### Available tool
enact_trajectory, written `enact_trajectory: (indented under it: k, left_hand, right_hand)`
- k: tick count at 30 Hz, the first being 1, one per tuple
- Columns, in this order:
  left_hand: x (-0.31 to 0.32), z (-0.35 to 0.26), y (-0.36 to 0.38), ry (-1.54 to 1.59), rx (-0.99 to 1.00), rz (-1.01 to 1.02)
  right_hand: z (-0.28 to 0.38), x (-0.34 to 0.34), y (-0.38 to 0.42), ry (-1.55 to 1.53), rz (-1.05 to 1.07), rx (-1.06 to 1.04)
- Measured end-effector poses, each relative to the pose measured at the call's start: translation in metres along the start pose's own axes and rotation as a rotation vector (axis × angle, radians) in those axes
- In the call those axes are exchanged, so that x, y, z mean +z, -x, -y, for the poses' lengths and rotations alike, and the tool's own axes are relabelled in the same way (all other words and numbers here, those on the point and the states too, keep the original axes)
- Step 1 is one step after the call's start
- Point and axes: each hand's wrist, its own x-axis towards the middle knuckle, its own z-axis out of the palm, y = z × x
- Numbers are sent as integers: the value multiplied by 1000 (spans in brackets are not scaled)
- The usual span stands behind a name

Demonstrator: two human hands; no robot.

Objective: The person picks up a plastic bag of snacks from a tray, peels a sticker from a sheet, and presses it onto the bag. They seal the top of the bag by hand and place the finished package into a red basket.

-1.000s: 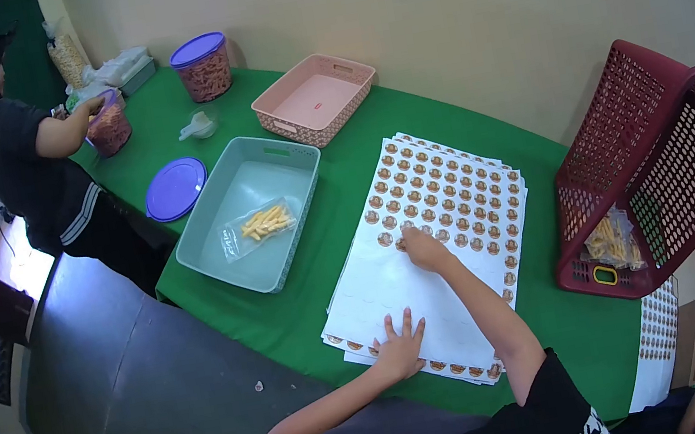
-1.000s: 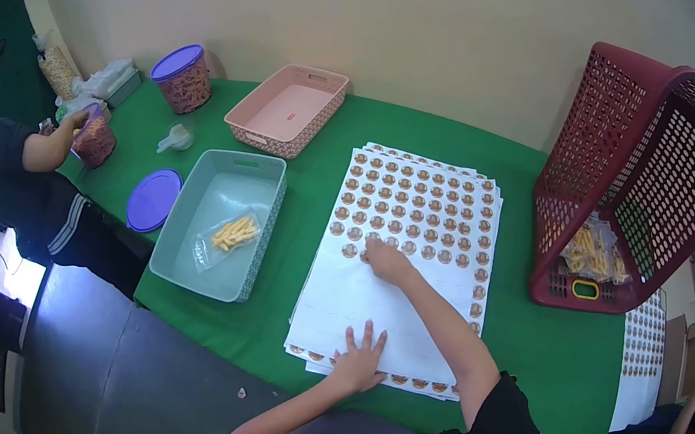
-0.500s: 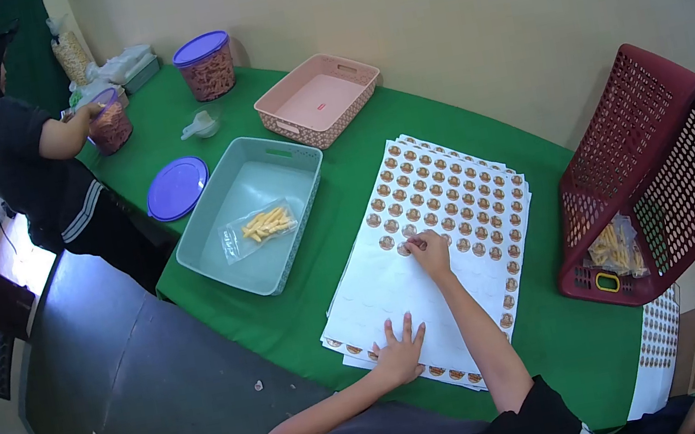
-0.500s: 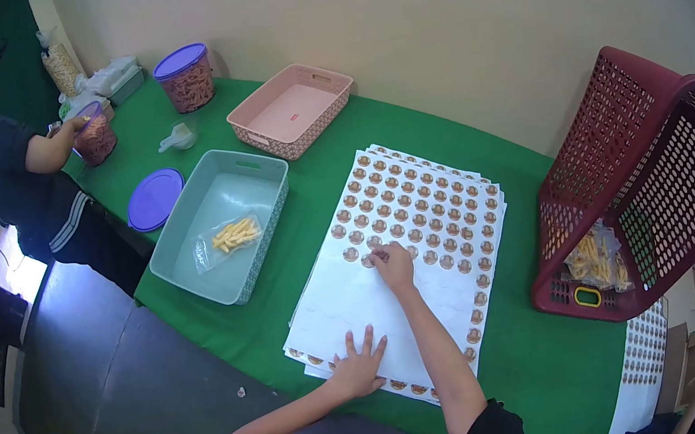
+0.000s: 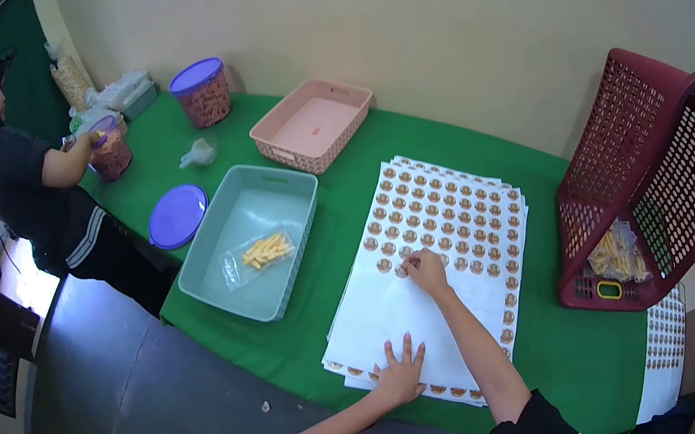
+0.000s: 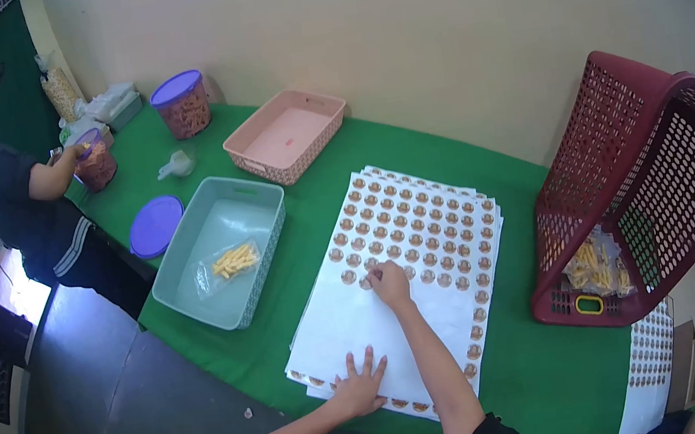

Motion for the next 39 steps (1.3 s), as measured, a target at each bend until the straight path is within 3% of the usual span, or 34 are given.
enact_trajectory:
  k: [6, 10, 17, 26, 28, 33, 36, 39]
  left_hand:
    - [6, 3, -3, 25, 11, -3]
    - [5, 5, -5, 96, 22, 36]
    - [1, 2, -5, -27, 23, 59]
    - [2, 4, -5, -23, 35, 54]
    - [6, 6, -6, 19, 38, 54]
    - [6, 7, -8, 69, 34, 76]
    - [7, 7, -7, 81, 38, 74]
    - [6, 7, -8, 70, 27, 73]
  right_hand:
    - [0, 1, -1, 79, 93, 37]
    - [8, 1, 8, 23, -47, -60]
    - [17, -2, 13, 4, -70, -50]
    - [22, -6, 10, 90, 46, -17]
    - [29, -8, 10, 232, 148, -37]
    - [33, -1, 16, 198, 96, -69]
    - [34, 8, 18, 248, 154, 20]
    - [41, 11, 25, 343, -37, -65]
